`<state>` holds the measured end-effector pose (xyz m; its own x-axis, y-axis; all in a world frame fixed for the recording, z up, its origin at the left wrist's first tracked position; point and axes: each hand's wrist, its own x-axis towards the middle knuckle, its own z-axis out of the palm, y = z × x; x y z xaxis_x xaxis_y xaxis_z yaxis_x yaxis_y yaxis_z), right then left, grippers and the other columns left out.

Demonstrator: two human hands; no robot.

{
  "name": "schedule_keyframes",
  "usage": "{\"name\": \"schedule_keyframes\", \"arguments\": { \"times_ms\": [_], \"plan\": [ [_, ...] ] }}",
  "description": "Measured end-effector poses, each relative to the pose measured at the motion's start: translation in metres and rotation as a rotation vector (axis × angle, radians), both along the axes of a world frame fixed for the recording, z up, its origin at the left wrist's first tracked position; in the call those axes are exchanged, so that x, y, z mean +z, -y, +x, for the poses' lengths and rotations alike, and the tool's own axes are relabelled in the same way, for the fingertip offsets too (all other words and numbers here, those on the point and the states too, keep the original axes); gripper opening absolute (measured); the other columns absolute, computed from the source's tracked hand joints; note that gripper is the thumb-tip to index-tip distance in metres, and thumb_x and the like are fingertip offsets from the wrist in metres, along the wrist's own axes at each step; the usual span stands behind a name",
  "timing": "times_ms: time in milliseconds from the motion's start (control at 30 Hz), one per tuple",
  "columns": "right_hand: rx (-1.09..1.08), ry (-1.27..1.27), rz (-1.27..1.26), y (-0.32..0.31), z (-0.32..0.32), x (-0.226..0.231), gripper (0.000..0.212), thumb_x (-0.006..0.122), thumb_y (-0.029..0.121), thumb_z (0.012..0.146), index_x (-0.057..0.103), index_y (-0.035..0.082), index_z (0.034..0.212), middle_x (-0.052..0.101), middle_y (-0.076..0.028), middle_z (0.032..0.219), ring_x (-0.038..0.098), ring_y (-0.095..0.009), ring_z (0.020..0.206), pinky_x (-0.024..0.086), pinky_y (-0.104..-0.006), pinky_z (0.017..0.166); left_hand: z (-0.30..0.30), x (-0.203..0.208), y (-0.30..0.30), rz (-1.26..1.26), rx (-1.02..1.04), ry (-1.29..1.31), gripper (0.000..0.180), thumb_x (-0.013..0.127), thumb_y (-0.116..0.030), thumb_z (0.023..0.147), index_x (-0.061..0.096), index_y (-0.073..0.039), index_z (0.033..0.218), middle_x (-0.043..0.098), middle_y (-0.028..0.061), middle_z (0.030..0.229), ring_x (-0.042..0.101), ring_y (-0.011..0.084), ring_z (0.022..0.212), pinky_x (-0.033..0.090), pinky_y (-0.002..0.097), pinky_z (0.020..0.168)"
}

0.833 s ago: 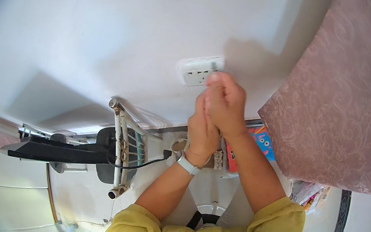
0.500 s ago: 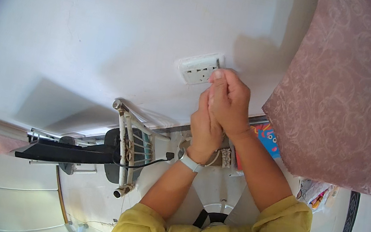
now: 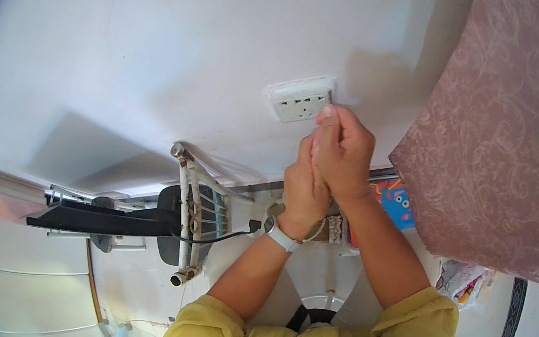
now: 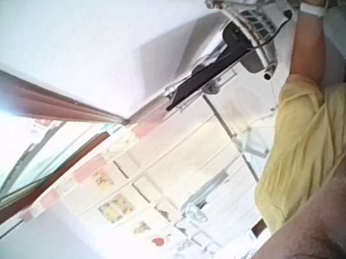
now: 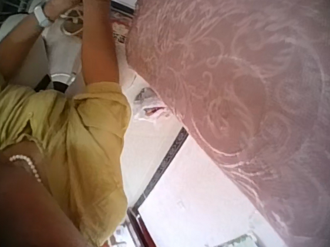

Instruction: The person uses a screwdriver to remove and replace a wall socket cover and then wipes the area with a cloth.

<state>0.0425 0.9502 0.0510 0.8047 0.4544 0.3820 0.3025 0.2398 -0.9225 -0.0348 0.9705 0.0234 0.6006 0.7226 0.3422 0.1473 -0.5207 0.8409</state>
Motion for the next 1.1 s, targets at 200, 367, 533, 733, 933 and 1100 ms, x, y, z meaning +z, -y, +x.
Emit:
{"name": "schedule_keyframes", "arguments": {
  "times_ms": [200, 367, 533, 733, 933, 1100],
  "plan": [
    [0.081, 0.088, -0.011, -0.008, -0.003, 0.005, 0.015, 0.052, 0.013, 0.086, 0.054, 0.000, 0.077, 0.057, -0.015, 0.066, 0.057, -0.031, 0.058, 0.043, -0.0360, 0.052, -0.001, -0.007, -0.003, -0.016, 0.041, 0.146, 0.039, 0.039, -0.033, 0.093, 0.046, 0.000, 0.113, 0.059, 0.0198, 0.091, 0.059, 0.0328, 0.082, 0.045, 0.0367, 0.069],
    [0.088, 0.310, 0.079, -0.027, -0.011, 0.012, 0.018, 0.051, 0.010, 0.088, 0.056, -0.001, 0.075, 0.048, -0.006, 0.053, 0.046, -0.008, 0.047, 0.038, -0.0248, 0.045, -0.002, 0.001, -0.007, 0.047, 0.144, 0.340, 0.038, 0.039, -0.032, 0.094, 0.045, -0.001, 0.115, 0.061, 0.0197, 0.086, 0.061, 0.0344, 0.076, 0.046, 0.0373, 0.066],
    [0.096, -0.089, -0.097, -0.009, -0.006, 0.020, 0.019, 0.052, 0.013, 0.087, 0.056, -0.001, 0.075, 0.052, -0.005, 0.056, 0.049, -0.008, 0.053, 0.040, -0.0256, 0.049, -0.010, 0.015, -0.001, -0.039, -0.032, 0.148, 0.035, 0.037, -0.029, 0.095, 0.046, 0.000, 0.113, 0.059, 0.0171, 0.095, 0.059, 0.0276, 0.085, 0.045, 0.0341, 0.072],
    [0.042, 0.187, 0.043, -0.019, -0.008, 0.018, 0.023, 0.052, 0.015, 0.088, 0.055, -0.001, 0.072, 0.044, -0.003, 0.049, 0.042, -0.005, 0.048, 0.034, -0.0236, 0.045, -0.008, 0.036, 0.008, -0.205, 0.033, 0.218, 0.040, 0.036, -0.032, 0.096, 0.046, 0.001, 0.114, 0.058, 0.0152, 0.098, 0.057, 0.0245, 0.087, 0.044, 0.0318, 0.074],
    [0.135, 0.092, -0.030, -0.017, -0.015, 0.026, 0.023, 0.053, 0.015, 0.088, 0.055, -0.001, 0.072, 0.042, -0.002, 0.049, 0.041, -0.005, 0.048, 0.033, -0.0236, 0.045, -0.012, 0.015, 0.000, -0.038, 0.030, 0.339, 0.037, 0.035, -0.031, 0.096, 0.046, 0.001, 0.111, 0.060, 0.0161, 0.093, 0.058, 0.0263, 0.080, 0.045, 0.0329, 0.070],
    [0.056, -0.118, -0.086, 0.001, 0.001, 0.022, 0.018, 0.052, 0.011, 0.085, 0.055, -0.002, 0.074, 0.057, -0.016, 0.063, 0.055, -0.027, 0.053, 0.043, -0.0348, 0.052, -0.007, 0.028, 0.009, -0.048, -0.053, 0.098, 0.036, 0.035, -0.030, 0.096, 0.046, 0.000, 0.112, 0.060, 0.0131, 0.093, 0.057, 0.0229, 0.081, 0.045, 0.0312, 0.071]
  ]
}}
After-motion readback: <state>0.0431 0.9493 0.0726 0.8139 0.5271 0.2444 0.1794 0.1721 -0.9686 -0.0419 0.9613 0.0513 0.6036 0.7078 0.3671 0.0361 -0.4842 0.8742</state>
